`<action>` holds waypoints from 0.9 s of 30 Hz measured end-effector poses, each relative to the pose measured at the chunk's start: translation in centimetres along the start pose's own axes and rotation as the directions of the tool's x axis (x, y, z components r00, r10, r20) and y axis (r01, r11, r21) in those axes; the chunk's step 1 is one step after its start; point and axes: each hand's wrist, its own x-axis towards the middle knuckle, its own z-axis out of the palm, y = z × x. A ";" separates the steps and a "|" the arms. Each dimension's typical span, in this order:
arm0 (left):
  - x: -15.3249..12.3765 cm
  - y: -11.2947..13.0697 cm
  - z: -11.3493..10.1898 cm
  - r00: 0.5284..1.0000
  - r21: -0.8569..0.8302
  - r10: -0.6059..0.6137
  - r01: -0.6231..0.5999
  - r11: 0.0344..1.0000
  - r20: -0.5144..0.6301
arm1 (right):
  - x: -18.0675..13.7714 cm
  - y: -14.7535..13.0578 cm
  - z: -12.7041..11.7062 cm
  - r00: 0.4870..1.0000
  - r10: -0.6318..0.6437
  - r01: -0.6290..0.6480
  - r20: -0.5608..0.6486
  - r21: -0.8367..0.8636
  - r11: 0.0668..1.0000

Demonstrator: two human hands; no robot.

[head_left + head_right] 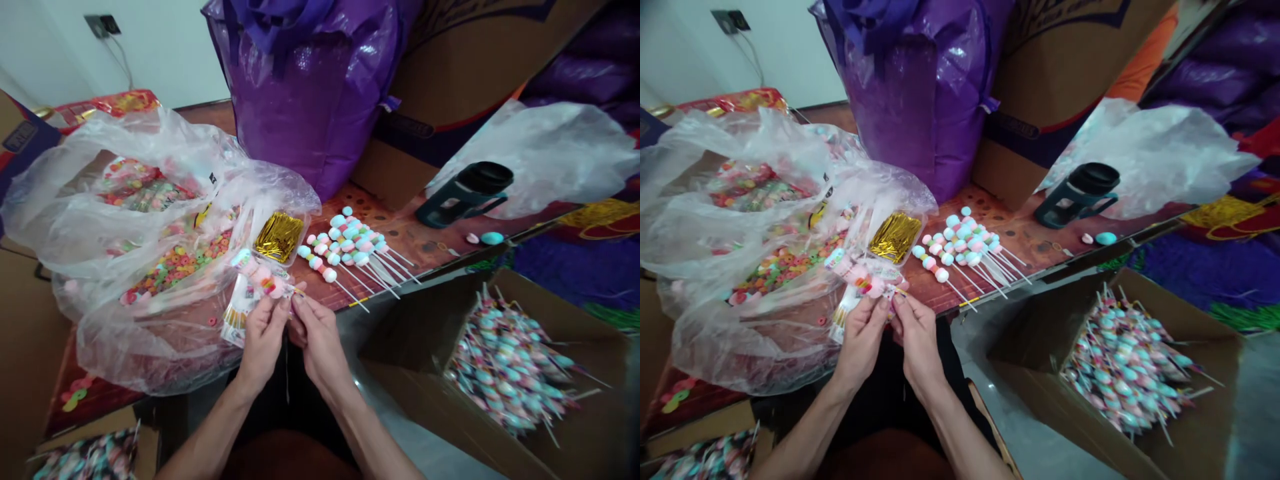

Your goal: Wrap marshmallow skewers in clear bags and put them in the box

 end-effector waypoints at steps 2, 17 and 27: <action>0.0 0.7 -0.9 1.000 -0.048 -0.010 0.011 0.999 0.009 | 0.4 -0.2 0.7 0.977 0.169 -0.183 0.131 0.102 0.978; 1.3 2.5 -3.7 0.973 -0.384 -0.182 0.115 0.916 -0.144 | 13.3 -4.6 2.7 0.897 -0.158 0.373 0.414 -0.898 -0.233; 1.8 2.7 -3.9 0.973 -0.413 -0.131 0.041 0.910 -0.191 | 14.9 -3.5 1.7 0.823 -0.270 0.498 0.499 -0.864 -0.079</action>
